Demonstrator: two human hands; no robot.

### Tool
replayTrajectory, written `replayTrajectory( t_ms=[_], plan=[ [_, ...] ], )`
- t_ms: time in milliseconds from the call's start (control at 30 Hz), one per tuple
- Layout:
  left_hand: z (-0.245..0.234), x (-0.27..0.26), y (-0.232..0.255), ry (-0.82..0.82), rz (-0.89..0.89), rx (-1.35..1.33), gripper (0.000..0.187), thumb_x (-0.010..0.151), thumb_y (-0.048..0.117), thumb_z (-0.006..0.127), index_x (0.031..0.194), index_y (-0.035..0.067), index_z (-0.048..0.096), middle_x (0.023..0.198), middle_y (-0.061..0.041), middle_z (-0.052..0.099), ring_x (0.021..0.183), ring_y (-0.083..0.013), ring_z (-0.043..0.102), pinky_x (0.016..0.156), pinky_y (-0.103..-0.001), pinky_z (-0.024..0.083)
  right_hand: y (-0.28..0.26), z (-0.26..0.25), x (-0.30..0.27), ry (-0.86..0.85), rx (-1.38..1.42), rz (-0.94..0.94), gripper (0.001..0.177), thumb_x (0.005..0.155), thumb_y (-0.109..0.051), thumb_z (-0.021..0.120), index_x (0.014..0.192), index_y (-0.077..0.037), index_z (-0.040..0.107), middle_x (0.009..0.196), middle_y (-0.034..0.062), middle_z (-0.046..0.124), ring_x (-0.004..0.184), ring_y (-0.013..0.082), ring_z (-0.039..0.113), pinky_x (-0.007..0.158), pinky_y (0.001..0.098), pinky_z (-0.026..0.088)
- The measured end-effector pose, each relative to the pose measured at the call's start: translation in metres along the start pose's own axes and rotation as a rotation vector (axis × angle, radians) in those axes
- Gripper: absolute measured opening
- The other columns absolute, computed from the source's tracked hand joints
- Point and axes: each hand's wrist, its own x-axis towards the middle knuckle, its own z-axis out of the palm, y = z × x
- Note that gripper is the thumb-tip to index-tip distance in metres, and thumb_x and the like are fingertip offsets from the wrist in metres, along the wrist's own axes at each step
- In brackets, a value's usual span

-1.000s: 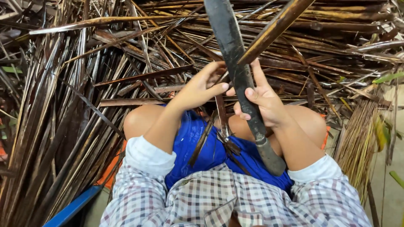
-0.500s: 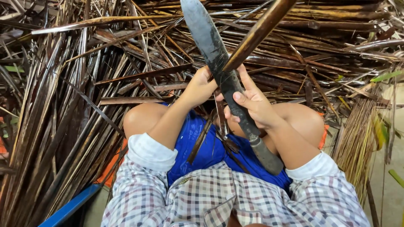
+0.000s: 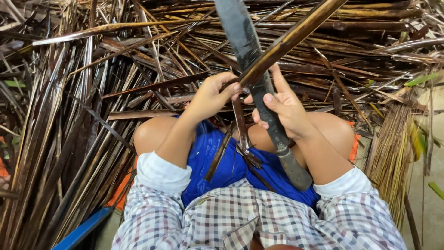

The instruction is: Stripping the leafy parts from palm fronds using a machete while sitting on the floor.

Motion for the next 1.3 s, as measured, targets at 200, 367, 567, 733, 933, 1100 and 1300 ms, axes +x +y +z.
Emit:
replayTrajectory(
  t_ms=[200, 367, 567, 733, 933, 1100, 1300],
  plan=[
    [-0.023, -0.007, 0.010, -0.152, -0.053, 0.169, 0.019, 0.103, 0.011, 0.058, 0.086, 0.009, 0.068, 0.062, 0.003, 0.059, 0.060, -0.0093, 0.046, 0.061, -0.025, 0.040, -0.009, -0.028, -0.001, 0.081, 0.083, -0.039, 0.076, 0.108, -0.005, 0.049, 0.166, -0.035, 0.010, 0.120, 0.0352, 0.067, 0.076, 0.0404, 0.074, 0.045, 0.0344, 0.058],
    [-0.044, -0.016, 0.015, -0.262, -0.118, 0.445, 0.027, 0.106, 0.018, 0.053, 0.079, 0.017, 0.058, 0.074, 0.006, 0.060, 0.071, -0.0089, 0.056, 0.075, -0.027, 0.045, -0.034, -0.020, -0.001, 0.221, 0.132, -0.005, 0.088, 0.103, -0.017, 0.063, 0.168, -0.037, 0.008, 0.117, 0.0246, 0.064, 0.072, 0.0241, 0.068, 0.049, 0.0260, 0.054],
    [-0.066, -0.031, 0.015, -0.252, -0.288, 0.523, 0.031, 0.104, 0.019, 0.054, 0.073, 0.016, 0.056, 0.071, 0.004, 0.056, 0.067, -0.0099, 0.051, 0.070, -0.028, 0.043, -0.033, -0.037, 0.003, 0.263, 0.207, -0.027, 0.084, 0.105, -0.012, 0.060, 0.168, -0.038, 0.011, 0.117, 0.0234, 0.064, 0.073, 0.0224, 0.065, 0.050, 0.0242, 0.054],
    [-0.085, -0.039, 0.015, -0.319, -0.254, 0.589, 0.031, 0.104, 0.018, 0.053, 0.073, 0.017, 0.057, 0.075, 0.003, 0.058, 0.071, -0.0119, 0.055, 0.075, -0.030, 0.044, -0.032, -0.035, 0.006, 0.280, 0.199, -0.036, 0.080, 0.105, -0.010, 0.057, 0.167, -0.037, 0.014, 0.115, 0.0238, 0.064, 0.074, 0.0241, 0.067, 0.052, 0.0258, 0.055],
    [-0.119, -0.060, 0.019, -0.266, -0.466, 0.674, 0.021, 0.100, 0.012, 0.050, 0.082, 0.014, 0.061, 0.074, 0.003, 0.063, 0.068, -0.0127, 0.057, 0.071, -0.028, 0.045, -0.042, -0.050, 0.008, 0.331, 0.173, -0.095, 0.078, 0.106, -0.012, 0.058, 0.168, -0.032, 0.015, 0.115, 0.0183, 0.063, 0.076, 0.0192, 0.063, 0.055, 0.0232, 0.054],
    [-0.147, -0.072, 0.012, -0.223, -0.554, 0.804, 0.020, 0.103, 0.020, 0.054, 0.088, 0.012, 0.064, 0.078, -0.004, 0.071, 0.073, -0.0171, 0.063, 0.074, -0.032, 0.046, -0.040, -0.060, 0.011, 0.407, 0.190, -0.111, 0.081, 0.104, -0.012, 0.059, 0.168, -0.035, 0.014, 0.117, 0.0206, 0.063, 0.077, 0.0211, 0.063, 0.055, 0.0242, 0.052],
    [-0.202, -0.094, -0.015, -0.142, -0.690, 0.894, 0.025, 0.102, 0.011, 0.048, 0.115, 0.013, 0.069, 0.101, -0.006, 0.077, 0.091, -0.0236, 0.066, 0.085, -0.035, 0.046, -0.042, -0.074, 0.012, 0.417, 0.160, -0.165, 0.076, 0.106, -0.012, 0.057, 0.168, -0.032, 0.017, 0.118, 0.0195, 0.062, 0.079, 0.0207, 0.063, 0.055, 0.0239, 0.054]
  ],
)
